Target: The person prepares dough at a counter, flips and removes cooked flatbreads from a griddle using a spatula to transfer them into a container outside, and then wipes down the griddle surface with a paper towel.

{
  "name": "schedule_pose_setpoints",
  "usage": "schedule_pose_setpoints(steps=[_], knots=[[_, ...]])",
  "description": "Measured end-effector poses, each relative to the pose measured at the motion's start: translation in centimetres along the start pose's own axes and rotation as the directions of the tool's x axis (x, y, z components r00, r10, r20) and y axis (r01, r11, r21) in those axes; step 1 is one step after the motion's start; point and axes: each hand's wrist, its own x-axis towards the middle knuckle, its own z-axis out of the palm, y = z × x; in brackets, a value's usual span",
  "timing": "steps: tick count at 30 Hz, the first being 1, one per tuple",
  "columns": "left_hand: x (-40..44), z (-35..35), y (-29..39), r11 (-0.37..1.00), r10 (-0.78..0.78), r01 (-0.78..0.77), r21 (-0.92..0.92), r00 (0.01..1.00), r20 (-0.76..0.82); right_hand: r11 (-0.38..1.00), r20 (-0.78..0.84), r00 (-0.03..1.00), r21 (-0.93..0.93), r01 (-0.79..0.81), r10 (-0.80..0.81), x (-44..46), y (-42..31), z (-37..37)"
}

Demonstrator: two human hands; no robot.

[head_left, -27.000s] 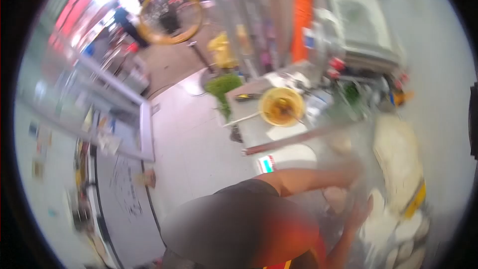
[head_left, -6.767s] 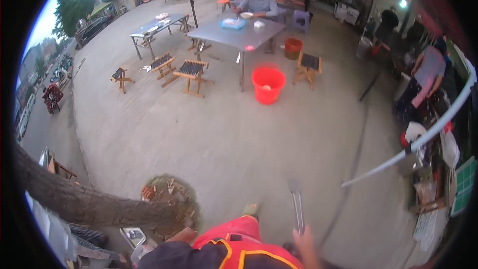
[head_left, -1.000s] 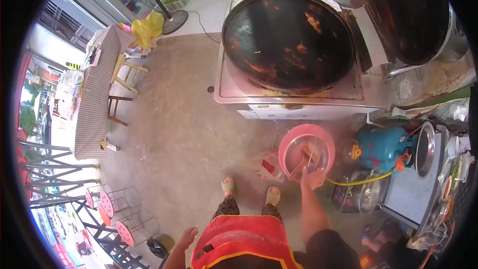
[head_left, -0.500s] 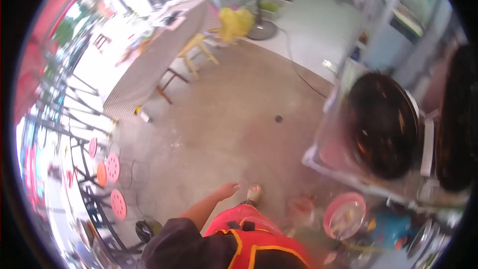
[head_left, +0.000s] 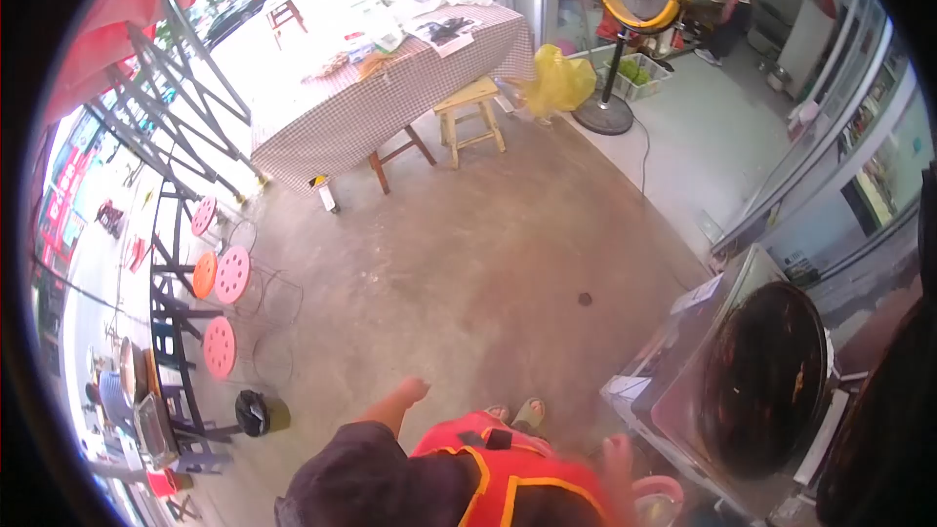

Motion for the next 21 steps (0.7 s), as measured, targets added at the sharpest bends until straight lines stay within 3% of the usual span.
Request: schedule_pose_setpoints(steps=[3,6,7,10,13,15,17,20,21], knots=[[-1.8,-4.8,6.2,0.911,-0.217,0.198,-0.361,0.976,-0.012,0.993,0.096,0.993,-0.087,0.08,-0.071,3.9,-3.7,-1.1],[-4.8,-12.8,14.2,0.625,-0.383,0.301,-0.72,0.922,0.053,0.98,0.177,0.973,-0.104,0.169,-0.149,8.2,-3.8,0.3],[-5.2,-14.8,15.8,0.547,-0.409,0.306,-0.779,0.91,0.071,0.98,0.188,0.969,-0.08,0.18,-0.163,9.4,-4.0,0.5],[-2.6,-14.7,14.7,0.504,-0.424,0.265,-0.822,0.905,0.032,0.973,0.193,0.963,-0.1,0.21,-0.188,13.0,-5.3,1.1],[-0.2,-14.8,12.8,0.68,-0.479,0.285,-0.676,0.87,-0.115,0.973,0.221,0.965,-0.148,0.179,-0.144,15.9,-6.5,1.9],[3.5,-12.1,8.1,0.844,-0.347,0.264,-0.467,0.932,-0.101,0.971,0.233,0.967,-0.184,0.152,-0.107,18.0,-7.5,2.2],[7.8,-9.5,3.7,0.978,-0.132,0.131,-0.16,0.991,0.003,0.965,0.233,0.969,-0.225,0.133,-0.079,19.7,-8.9,2.5],[13.2,-12.3,0.3,0.999,-0.033,0.034,-0.009,0.997,0.064,0.972,0.169,0.985,-0.223,0.069,-0.031,23.9,-7.4,4.3],[14.9,-12.8,-1.3,0.998,-0.018,0.015,-0.067,0.999,-0.03,0.966,0.157,0.987,-0.248,0.072,-0.034,24.8,-6.9,4.9]])
